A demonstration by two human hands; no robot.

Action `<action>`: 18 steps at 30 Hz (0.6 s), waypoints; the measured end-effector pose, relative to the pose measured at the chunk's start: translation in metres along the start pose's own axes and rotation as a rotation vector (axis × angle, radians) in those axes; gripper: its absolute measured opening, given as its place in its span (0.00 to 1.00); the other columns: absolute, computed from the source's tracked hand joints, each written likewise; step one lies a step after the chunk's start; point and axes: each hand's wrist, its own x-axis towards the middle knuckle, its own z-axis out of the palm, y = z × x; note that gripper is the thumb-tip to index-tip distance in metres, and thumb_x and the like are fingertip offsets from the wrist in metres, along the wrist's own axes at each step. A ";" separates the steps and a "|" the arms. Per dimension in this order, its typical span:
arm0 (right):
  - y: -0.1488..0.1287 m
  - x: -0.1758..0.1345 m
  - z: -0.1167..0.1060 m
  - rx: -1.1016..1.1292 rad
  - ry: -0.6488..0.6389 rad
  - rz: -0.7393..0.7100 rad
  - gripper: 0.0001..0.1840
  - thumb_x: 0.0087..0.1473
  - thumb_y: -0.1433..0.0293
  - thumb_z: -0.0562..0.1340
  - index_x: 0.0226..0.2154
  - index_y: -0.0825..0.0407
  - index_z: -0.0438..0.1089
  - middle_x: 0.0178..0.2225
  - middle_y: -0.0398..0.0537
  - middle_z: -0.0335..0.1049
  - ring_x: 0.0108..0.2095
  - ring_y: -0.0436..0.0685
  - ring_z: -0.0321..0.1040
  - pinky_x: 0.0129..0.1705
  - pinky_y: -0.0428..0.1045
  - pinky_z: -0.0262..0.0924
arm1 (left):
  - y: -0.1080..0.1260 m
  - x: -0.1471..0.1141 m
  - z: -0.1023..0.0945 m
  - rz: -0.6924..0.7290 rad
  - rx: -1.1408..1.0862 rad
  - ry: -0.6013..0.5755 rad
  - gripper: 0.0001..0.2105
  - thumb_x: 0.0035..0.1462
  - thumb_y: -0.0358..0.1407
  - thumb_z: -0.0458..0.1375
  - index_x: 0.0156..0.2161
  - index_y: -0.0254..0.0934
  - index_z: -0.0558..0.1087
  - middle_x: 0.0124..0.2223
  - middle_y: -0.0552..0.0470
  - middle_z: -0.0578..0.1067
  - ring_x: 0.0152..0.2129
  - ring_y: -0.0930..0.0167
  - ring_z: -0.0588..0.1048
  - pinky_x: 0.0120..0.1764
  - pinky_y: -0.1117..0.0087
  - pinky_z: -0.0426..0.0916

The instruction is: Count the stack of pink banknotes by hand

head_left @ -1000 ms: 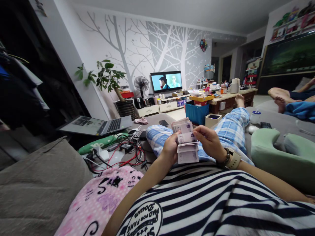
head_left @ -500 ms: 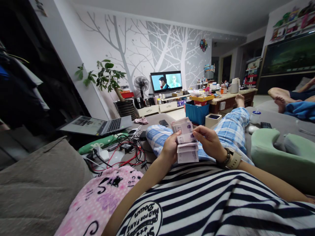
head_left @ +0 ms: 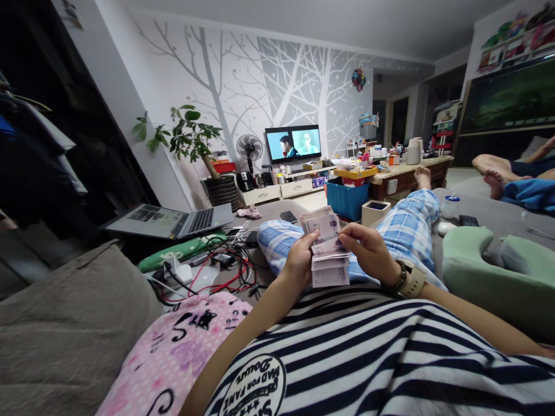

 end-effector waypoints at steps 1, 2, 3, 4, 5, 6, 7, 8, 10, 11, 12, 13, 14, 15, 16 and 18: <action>0.000 0.000 0.000 -0.002 0.002 -0.004 0.22 0.62 0.49 0.60 0.30 0.49 0.73 0.26 0.45 0.70 0.29 0.55 0.63 0.33 0.50 0.58 | 0.000 0.000 0.000 0.000 0.000 -0.001 0.14 0.57 0.29 0.58 0.47 0.26 0.77 0.35 0.41 0.83 0.34 0.58 0.83 0.42 0.58 0.78; 0.001 0.000 0.000 -0.003 0.004 -0.012 0.21 0.62 0.50 0.60 0.30 0.49 0.73 0.26 0.44 0.69 0.29 0.55 0.63 0.33 0.50 0.58 | 0.001 -0.001 0.001 0.000 0.001 0.001 0.14 0.57 0.29 0.58 0.47 0.26 0.77 0.35 0.41 0.83 0.34 0.58 0.83 0.42 0.58 0.78; 0.001 0.000 0.000 -0.004 0.007 -0.024 0.20 0.63 0.51 0.60 0.30 0.49 0.73 0.25 0.44 0.69 0.28 0.54 0.62 0.33 0.50 0.57 | 0.001 -0.002 0.001 0.001 0.002 0.004 0.13 0.57 0.28 0.58 0.47 0.26 0.77 0.35 0.41 0.83 0.34 0.58 0.83 0.42 0.59 0.78; 0.001 0.000 0.000 -0.004 0.010 -0.038 0.19 0.63 0.53 0.60 0.30 0.49 0.73 0.25 0.44 0.68 0.28 0.54 0.62 0.33 0.50 0.57 | 0.001 -0.002 0.002 -0.002 0.001 0.008 0.13 0.58 0.28 0.57 0.47 0.26 0.77 0.35 0.41 0.83 0.34 0.58 0.83 0.42 0.59 0.78; 0.001 0.000 0.000 -0.004 0.011 -0.051 0.18 0.63 0.54 0.60 0.31 0.49 0.73 0.25 0.43 0.68 0.27 0.54 0.61 0.32 0.50 0.57 | 0.002 -0.003 0.002 -0.007 -0.002 0.013 0.13 0.58 0.28 0.57 0.47 0.27 0.77 0.35 0.42 0.83 0.34 0.58 0.83 0.41 0.59 0.78; 0.002 0.000 0.000 -0.005 0.013 -0.060 0.17 0.63 0.55 0.60 0.31 0.49 0.73 0.25 0.43 0.68 0.27 0.53 0.61 0.33 0.50 0.57 | 0.002 -0.003 0.003 -0.012 -0.007 0.015 0.13 0.59 0.28 0.57 0.47 0.27 0.77 0.35 0.42 0.83 0.34 0.59 0.83 0.41 0.59 0.78; 0.002 0.000 0.001 -0.007 0.017 -0.064 0.15 0.63 0.56 0.61 0.31 0.49 0.73 0.26 0.43 0.68 0.27 0.53 0.61 0.33 0.50 0.57 | 0.002 -0.004 0.003 -0.017 -0.010 0.014 0.13 0.59 0.28 0.57 0.47 0.27 0.77 0.35 0.42 0.83 0.34 0.59 0.83 0.41 0.59 0.78; 0.002 0.000 0.001 -0.009 0.023 -0.065 0.14 0.63 0.57 0.61 0.32 0.49 0.73 0.26 0.43 0.69 0.28 0.53 0.61 0.33 0.50 0.58 | 0.002 -0.004 0.003 -0.019 -0.012 0.010 0.13 0.59 0.29 0.57 0.48 0.28 0.77 0.35 0.42 0.83 0.34 0.58 0.83 0.41 0.59 0.79; 0.002 0.000 0.001 -0.008 0.037 -0.064 0.12 0.62 0.58 0.63 0.35 0.48 0.74 0.28 0.43 0.71 0.28 0.54 0.63 0.34 0.50 0.59 | 0.002 -0.004 0.003 -0.018 -0.001 -0.004 0.14 0.58 0.29 0.58 0.49 0.28 0.77 0.36 0.42 0.83 0.34 0.58 0.83 0.41 0.59 0.79; 0.002 0.000 0.001 -0.006 0.044 -0.067 0.11 0.61 0.59 0.63 0.35 0.48 0.74 0.28 0.44 0.71 0.29 0.54 0.63 0.34 0.50 0.59 | 0.002 -0.003 0.003 -0.017 0.009 -0.011 0.15 0.58 0.30 0.58 0.49 0.27 0.76 0.36 0.42 0.83 0.33 0.58 0.83 0.41 0.58 0.79; 0.002 0.000 0.001 -0.002 0.048 -0.072 0.10 0.61 0.59 0.63 0.35 0.49 0.74 0.28 0.44 0.71 0.29 0.53 0.63 0.34 0.50 0.60 | 0.001 -0.003 0.003 -0.016 0.018 -0.013 0.15 0.58 0.30 0.58 0.50 0.27 0.76 0.36 0.42 0.83 0.33 0.58 0.83 0.41 0.58 0.79; 0.002 0.000 0.001 0.001 0.050 -0.079 0.10 0.61 0.60 0.64 0.35 0.49 0.73 0.28 0.44 0.71 0.29 0.53 0.63 0.34 0.50 0.60 | 0.001 -0.002 0.002 -0.016 0.022 -0.011 0.15 0.58 0.30 0.58 0.50 0.27 0.76 0.36 0.42 0.83 0.33 0.58 0.83 0.41 0.58 0.79; 0.001 0.000 0.001 0.004 0.051 -0.086 0.10 0.61 0.60 0.64 0.34 0.49 0.73 0.28 0.44 0.71 0.28 0.53 0.63 0.34 0.50 0.60 | 0.001 -0.002 0.002 -0.018 0.022 -0.003 0.15 0.58 0.30 0.57 0.50 0.27 0.76 0.36 0.42 0.83 0.33 0.58 0.83 0.41 0.58 0.79; 0.001 0.000 0.001 0.006 0.050 -0.094 0.10 0.61 0.61 0.64 0.33 0.49 0.73 0.28 0.44 0.71 0.28 0.53 0.63 0.33 0.50 0.59 | 0.001 -0.001 0.002 -0.018 0.017 0.006 0.15 0.59 0.29 0.57 0.50 0.26 0.76 0.36 0.41 0.83 0.33 0.59 0.83 0.41 0.59 0.79; 0.001 0.000 0.001 0.006 0.049 -0.100 0.10 0.60 0.61 0.64 0.32 0.49 0.73 0.27 0.43 0.70 0.28 0.53 0.63 0.32 0.49 0.59 | 0.001 -0.001 0.002 -0.015 0.009 0.014 0.15 0.59 0.29 0.57 0.49 0.26 0.76 0.36 0.41 0.83 0.34 0.59 0.83 0.41 0.60 0.79; 0.000 0.000 0.001 0.002 0.051 -0.110 0.10 0.60 0.61 0.65 0.31 0.49 0.72 0.26 0.43 0.69 0.27 0.52 0.62 0.31 0.49 0.59 | 0.000 -0.001 0.001 -0.007 -0.003 0.020 0.14 0.58 0.28 0.57 0.48 0.25 0.77 0.36 0.40 0.83 0.34 0.59 0.83 0.41 0.61 0.79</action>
